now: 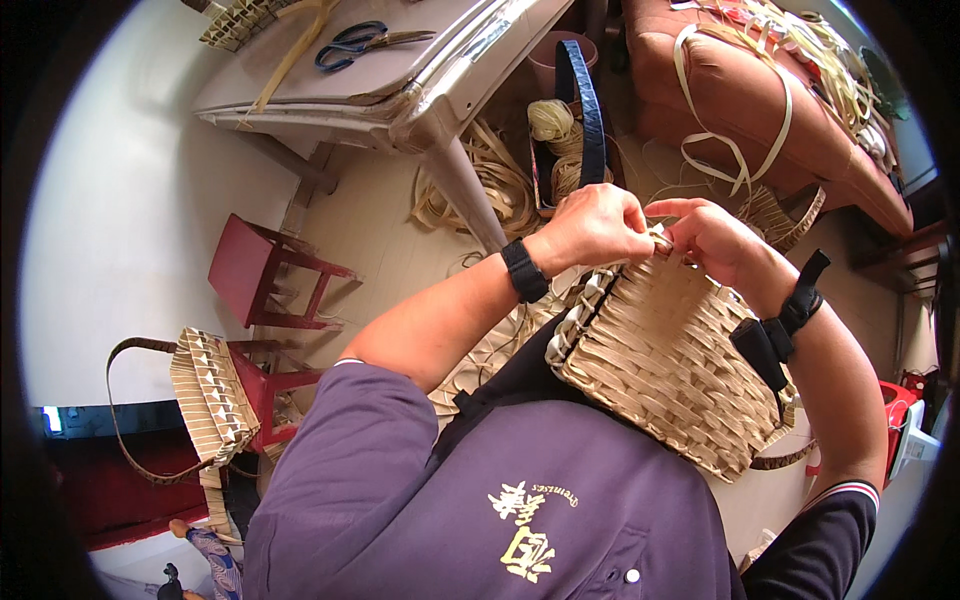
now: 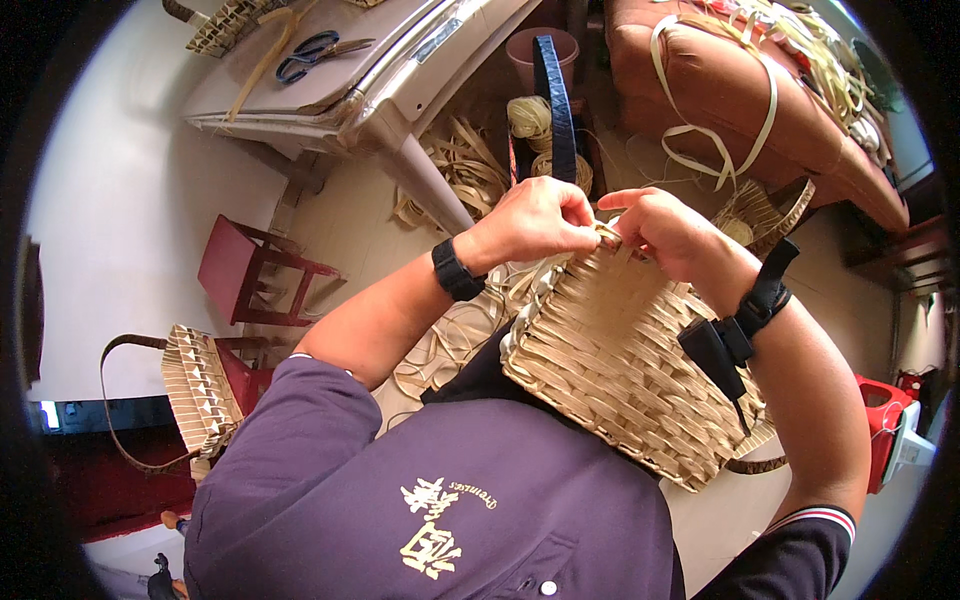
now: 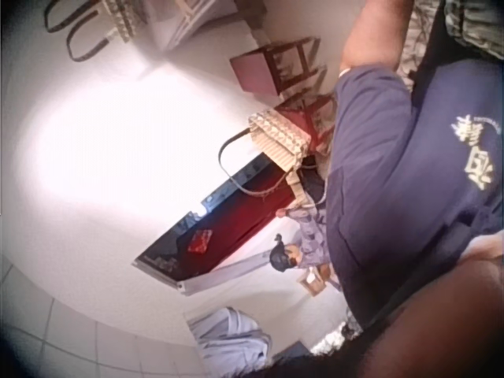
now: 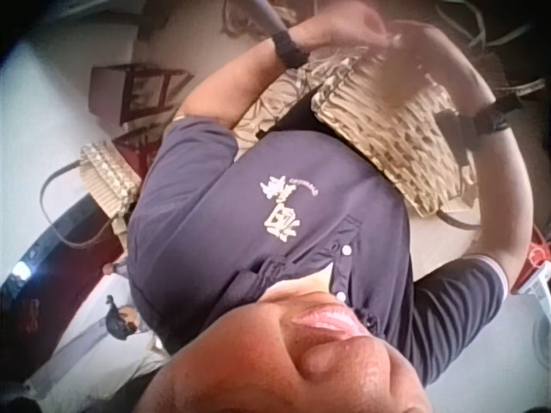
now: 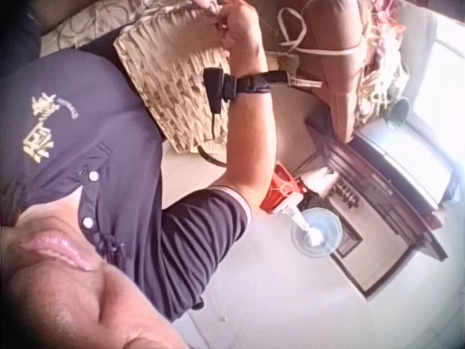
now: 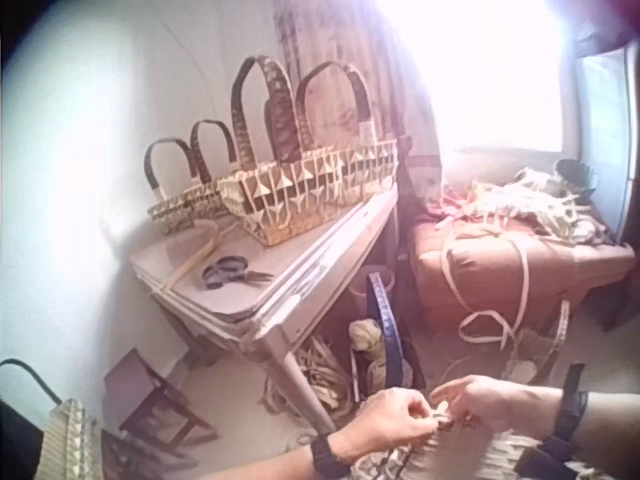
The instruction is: The person weaves a basket, inserting thin strips of material through the existing structure, trimming excess material with shears, and attaching a pre-made woven handle and dark-colored decorative element to the side.
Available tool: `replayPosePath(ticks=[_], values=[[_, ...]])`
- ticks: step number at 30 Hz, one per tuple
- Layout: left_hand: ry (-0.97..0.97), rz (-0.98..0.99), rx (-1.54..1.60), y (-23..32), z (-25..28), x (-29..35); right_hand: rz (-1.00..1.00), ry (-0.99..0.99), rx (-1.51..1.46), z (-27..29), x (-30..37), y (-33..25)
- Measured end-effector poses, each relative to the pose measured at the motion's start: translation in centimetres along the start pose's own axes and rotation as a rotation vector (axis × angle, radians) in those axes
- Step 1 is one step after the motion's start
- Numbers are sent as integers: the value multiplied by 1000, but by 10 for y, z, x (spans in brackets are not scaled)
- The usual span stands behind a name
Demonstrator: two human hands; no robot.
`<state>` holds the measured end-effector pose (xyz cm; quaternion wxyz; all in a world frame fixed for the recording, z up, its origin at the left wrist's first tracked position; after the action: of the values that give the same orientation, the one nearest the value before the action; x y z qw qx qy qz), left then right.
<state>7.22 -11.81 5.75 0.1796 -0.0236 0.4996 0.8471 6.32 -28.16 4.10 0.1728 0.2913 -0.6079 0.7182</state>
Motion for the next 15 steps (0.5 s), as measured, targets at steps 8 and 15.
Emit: replayPosePath(ticks=[8, 15], values=[[44, -528, -473, 52, -1, 13, 59, 68, -63, 2, -12, 5], [119, -740, -563, 54, -10, 30, 72, 234, 52, -2, 12, -4]])
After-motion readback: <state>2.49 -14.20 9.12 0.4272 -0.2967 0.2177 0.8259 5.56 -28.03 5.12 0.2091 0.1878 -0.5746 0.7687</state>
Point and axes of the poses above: each hand's wrist, its own x-axis away from the middle knuckle, its own z-axis out of the back of the hand, y = z × x, the point moved 7 cm from there along -x, towards the middle knuckle, and after that the axes turned 14 degrees about y, right-handed, at the moved point
